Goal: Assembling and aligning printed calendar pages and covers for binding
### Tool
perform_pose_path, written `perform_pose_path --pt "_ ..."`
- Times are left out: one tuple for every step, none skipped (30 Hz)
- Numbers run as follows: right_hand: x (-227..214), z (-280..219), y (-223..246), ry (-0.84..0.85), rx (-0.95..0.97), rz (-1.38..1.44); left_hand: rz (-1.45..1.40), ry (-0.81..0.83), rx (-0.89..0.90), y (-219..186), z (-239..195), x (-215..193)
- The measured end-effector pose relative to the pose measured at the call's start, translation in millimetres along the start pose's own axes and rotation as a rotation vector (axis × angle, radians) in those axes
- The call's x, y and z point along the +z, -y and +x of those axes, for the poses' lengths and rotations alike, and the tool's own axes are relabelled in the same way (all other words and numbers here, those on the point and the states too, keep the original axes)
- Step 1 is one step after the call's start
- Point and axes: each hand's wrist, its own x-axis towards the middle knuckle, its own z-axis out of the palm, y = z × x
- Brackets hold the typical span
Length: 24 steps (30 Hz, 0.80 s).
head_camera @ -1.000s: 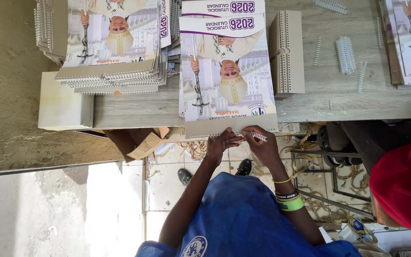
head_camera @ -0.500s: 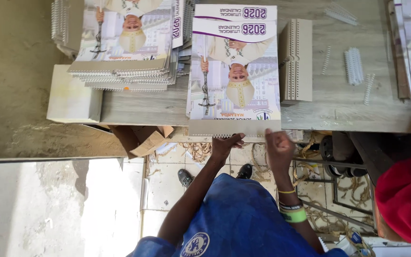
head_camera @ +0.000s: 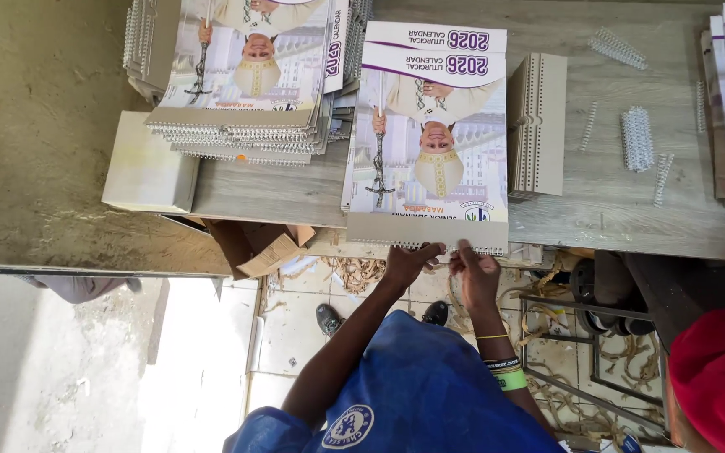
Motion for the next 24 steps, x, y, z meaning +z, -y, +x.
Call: perform_pose_path --pt "-0.7 0.8 6.1 -0.079 -0.013 -0.014 0.030 -0.006 -0.016 -22.0 -9.4 4.6" --pt "-10.8 6.8 6.4 -0.073 -0.013 -0.015 0.028 -0.011 -0.012 -22.3 -10.1 5.3" --pt "-19.8 10.5 5.2 -0.100 -0.022 0.076 0.046 -0.001 -0.020 -22.7 -12.7 3.9" --pt "-29.0 14.5 4.1 -0.127 -0.030 0.168 0.065 0.009 -0.028 -23.0 -15.0 2.8" --pt "-29.7 16.6 4.2 -0.129 -0.030 0.168 0.066 0.010 -0.029 -21.1 -12.0 2.4" --pt "-30.8 18.8 4.3 -0.101 -0.056 0.163 0.053 0.019 -0.029 -18.9 -8.8 2.3" --pt "-32.6 21.1 5.2 -0.076 -0.083 0.156 0.040 0.031 -0.029 -16.7 -5.5 3.0" --pt "-35.5 23.2 1.9 -0.079 -0.085 0.156 0.040 0.034 -0.030 -16.4 -5.1 4.7" --pt "-37.1 25.2 -2.4 -0.055 -0.086 0.195 0.031 0.043 -0.036 -16.7 -5.1 5.1" --pt "-38.5 27.0 -6.7 -0.032 -0.087 0.234 0.022 0.051 -0.043 -17.0 -5.2 5.4" --pt "-34.8 25.4 -5.7 -0.032 -0.087 0.234 0.021 0.050 -0.042 -18.3 -7.6 6.0" --pt "-30.8 23.6 -4.8 -0.049 -0.085 0.216 0.007 0.044 -0.021 -19.5 -10.0 6.3" --pt "-26.9 21.7 -4.1 -0.066 -0.083 0.198 -0.009 0.037 0.000 -20.5 -12.9 6.5" --pt "-25.1 22.1 -0.6 -0.065 -0.081 0.197 -0.010 0.035 0.000 -18.5 -10.2 6.9" --pt "-24.3 21.7 3.0 -0.071 -0.100 0.195 -0.021 0.018 0.009 -15.9 -7.9 7.7" --pt "-23.4 21.4 6.5 -0.077 -0.118 0.192 -0.032 0.001 0.017 -13.3 -5.6 8.5" --pt "-26.7 23.8 5.0 -0.078 -0.119 0.190 -0.034 0.002 0.016 -13.3 -4.4 10.1" --pt "-30.0 26.0 3.4 -0.080 -0.121 0.197 -0.024 -0.005 0.016 -13.3 -3.3 11.6" --pt "-32.7 28.1 1.3 -0.080 -0.122 0.205 -0.013 -0.014 0.016 -13.4 -2.6 12.3" --pt "-28.9 24.9 3.4 -0.079 -0.121 0.203 -0.015 -0.016 0.015 -16.2 -7.6 11.2" --pt "-25.3 22.4 6.4 -0.090 -0.128 0.184 -0.023 -0.015 0.023 -19.4 -11.8 11.0" --pt "-21.8 20.0 9.4 -0.101 -0.135 0.165 -0.032 -0.015 0.031 -22.7 -15.9 10.8" --pt "-21.3 21.7 9.1 -0.100 -0.135 0.163 -0.035 -0.016 0.031 -19.6 -13.0 10.4" --pt "-20.7 23.4 8.8 -0.121 -0.132 0.155 -0.019 -0.024 0.029 -16.5 -10.1 10.0"
